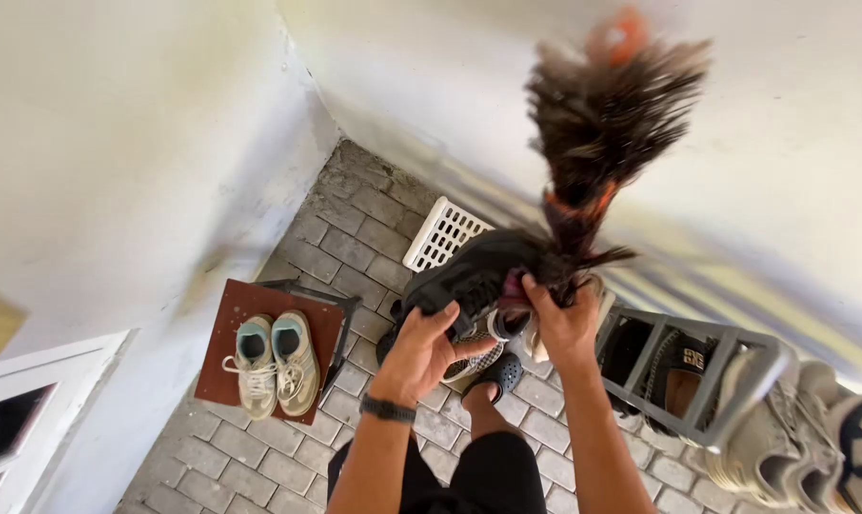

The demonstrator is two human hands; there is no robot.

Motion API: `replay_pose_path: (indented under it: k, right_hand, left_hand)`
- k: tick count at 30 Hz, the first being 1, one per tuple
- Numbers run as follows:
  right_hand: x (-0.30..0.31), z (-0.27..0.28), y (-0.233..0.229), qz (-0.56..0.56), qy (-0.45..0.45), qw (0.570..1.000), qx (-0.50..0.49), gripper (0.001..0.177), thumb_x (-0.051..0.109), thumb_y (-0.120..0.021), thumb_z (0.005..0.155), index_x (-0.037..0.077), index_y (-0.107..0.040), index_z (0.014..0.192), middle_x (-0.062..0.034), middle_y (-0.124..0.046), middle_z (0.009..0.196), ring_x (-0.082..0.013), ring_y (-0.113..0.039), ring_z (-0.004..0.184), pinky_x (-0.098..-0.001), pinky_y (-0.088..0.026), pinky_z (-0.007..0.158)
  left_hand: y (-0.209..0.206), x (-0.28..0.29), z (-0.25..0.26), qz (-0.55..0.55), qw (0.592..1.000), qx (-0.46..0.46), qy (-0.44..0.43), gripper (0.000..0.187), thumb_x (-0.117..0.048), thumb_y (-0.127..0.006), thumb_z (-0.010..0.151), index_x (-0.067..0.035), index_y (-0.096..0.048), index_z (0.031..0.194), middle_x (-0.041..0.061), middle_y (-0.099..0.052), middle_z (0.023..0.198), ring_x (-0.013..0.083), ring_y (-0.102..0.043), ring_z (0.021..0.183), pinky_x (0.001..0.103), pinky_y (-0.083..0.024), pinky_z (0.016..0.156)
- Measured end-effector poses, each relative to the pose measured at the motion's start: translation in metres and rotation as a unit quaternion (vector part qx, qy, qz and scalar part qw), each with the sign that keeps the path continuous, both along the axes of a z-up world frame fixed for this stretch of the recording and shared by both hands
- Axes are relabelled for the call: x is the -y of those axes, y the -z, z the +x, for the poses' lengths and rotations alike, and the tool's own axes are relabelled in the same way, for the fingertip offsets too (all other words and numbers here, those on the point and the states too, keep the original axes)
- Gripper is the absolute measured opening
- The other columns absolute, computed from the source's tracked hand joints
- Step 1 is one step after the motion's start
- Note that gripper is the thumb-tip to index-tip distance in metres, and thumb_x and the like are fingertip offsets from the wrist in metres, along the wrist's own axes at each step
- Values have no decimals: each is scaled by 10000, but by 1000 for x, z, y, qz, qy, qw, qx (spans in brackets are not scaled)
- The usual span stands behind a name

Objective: Cleaning a black shoe using a feather duster.

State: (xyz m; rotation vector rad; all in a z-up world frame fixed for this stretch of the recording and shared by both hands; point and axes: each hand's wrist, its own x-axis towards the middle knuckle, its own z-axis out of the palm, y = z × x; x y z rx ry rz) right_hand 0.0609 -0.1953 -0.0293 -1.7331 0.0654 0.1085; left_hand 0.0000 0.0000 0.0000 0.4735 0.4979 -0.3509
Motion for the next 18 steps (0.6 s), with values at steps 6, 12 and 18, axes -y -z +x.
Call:
replay_pose_path:
  k: [6,12,18]
  right_hand:
    - [13,-8,-62,-17,-12,998,-54,205,190,-762,936,1,-721,869,-38,-640,615,-90,-510,447,-276,-379,397]
    - [10,-18,-109,-40,27,998,-40,205,166,-784,853,49,-683,988,5,-688,663,-78,-542,453,-270,-429,388]
    - [20,-16,-117,2,40,999,-15,174,178,-737,941,4,-731,937,-30,-618,619,-82,-497,467,-270,-363,405]
  left_hand:
    - [-13,-11,-16,38,997,64,11,197,-161,-680,980,-30,-637,1120,70,-666,1170,212,-647,1139,558,-576,1042]
    - [-15,-28,-30,87,990,115,2,254,-92,-715,1043,-93,-603,815,5,-613,942,145,-633,927,573,-572,971]
    - [-75,-17,-22,92,989,109,44,382,-45,-713,890,-170,-436,659,-19,-641,883,109,-676,899,520,-604,950]
